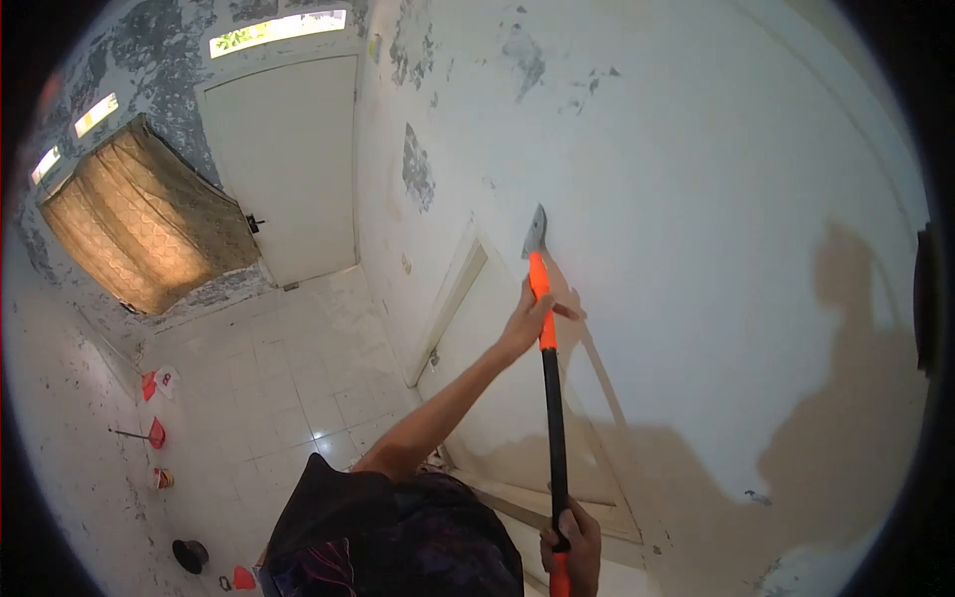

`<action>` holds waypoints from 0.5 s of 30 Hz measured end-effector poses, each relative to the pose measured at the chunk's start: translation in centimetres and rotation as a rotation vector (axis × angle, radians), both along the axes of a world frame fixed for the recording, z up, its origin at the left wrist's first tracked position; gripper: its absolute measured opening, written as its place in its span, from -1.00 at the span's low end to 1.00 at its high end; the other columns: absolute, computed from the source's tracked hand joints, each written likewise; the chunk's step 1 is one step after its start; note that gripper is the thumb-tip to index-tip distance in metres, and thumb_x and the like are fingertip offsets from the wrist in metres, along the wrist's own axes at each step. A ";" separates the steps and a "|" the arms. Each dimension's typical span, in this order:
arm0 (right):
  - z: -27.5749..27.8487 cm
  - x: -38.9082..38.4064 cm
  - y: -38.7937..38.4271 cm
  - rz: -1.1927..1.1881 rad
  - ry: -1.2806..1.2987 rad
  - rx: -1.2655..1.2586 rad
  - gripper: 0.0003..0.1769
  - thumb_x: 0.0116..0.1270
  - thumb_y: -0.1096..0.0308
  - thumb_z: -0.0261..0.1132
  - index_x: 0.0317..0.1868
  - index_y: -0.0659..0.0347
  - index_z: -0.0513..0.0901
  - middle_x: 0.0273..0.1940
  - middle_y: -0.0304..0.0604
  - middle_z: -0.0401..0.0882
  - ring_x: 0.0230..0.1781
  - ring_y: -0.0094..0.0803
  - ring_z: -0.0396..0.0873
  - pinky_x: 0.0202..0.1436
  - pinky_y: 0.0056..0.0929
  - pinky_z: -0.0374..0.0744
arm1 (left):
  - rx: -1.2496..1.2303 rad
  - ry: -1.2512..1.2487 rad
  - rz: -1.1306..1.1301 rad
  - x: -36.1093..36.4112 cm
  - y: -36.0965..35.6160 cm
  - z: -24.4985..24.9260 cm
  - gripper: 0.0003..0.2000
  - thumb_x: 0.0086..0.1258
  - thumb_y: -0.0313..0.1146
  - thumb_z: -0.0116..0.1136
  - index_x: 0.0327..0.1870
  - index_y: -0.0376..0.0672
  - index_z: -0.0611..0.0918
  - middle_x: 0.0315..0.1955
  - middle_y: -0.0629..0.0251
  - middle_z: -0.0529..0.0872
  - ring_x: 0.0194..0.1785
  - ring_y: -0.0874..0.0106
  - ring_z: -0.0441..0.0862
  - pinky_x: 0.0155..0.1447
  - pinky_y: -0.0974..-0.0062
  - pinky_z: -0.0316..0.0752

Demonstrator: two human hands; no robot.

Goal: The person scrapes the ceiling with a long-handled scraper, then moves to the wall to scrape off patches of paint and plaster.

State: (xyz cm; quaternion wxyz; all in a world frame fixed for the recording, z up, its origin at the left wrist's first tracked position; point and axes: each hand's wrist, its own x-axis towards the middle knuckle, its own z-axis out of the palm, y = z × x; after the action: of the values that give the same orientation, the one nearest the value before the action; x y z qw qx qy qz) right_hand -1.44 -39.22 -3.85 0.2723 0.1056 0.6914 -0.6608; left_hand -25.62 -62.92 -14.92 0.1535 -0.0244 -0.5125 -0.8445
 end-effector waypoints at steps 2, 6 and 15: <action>0.7 0.3 2.0 0.068 0.017 0.015 -0.54 0.60 0.17 0.11 0.31 0.34 0.44 -0.59 -0.39 0.33 -0.78 -0.67 0.22 -0.74 -0.65 0.20 | -0.033 0.009 0.038 -0.1 1.3 -1.6 -0.45 0.64 -0.11 -0.20 0.43 -0.28 0.01 -0.17 0.10 0.76 0.03 0.40 0.70 0.15 0.46 0.43; 1.2 1.3 3.9 0.050 0.026 -0.022 -0.55 0.59 0.18 0.13 0.29 0.35 0.45 -0.59 -0.40 0.32 -0.77 -0.67 0.22 -0.74 -0.66 0.20 | 0.034 -0.035 -0.057 2.0 3.1 -0.5 -0.43 0.64 -0.11 -0.18 0.43 -0.29 -0.01 -0.22 0.08 0.79 0.01 0.43 0.69 0.23 0.50 0.34; -0.3 -0.4 3.0 0.163 0.108 0.048 -0.60 0.60 0.08 0.10 0.05 0.32 0.52 -0.58 -0.38 0.35 -0.77 -0.64 0.24 -0.72 -0.63 0.24 | -0.116 -0.211 -0.092 -0.2 1.2 -5.1 -0.37 0.65 -0.01 -0.22 0.42 -0.30 -0.10 -0.16 0.10 0.80 -0.16 0.41 0.70 -0.11 0.58 0.49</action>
State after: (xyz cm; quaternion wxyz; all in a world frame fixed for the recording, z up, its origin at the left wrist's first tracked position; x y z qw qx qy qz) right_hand -1.83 -36.22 -4.19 0.2848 0.0198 0.7271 -0.6243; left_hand -25.85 -61.69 -20.06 0.0582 0.0325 -0.5719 -0.8176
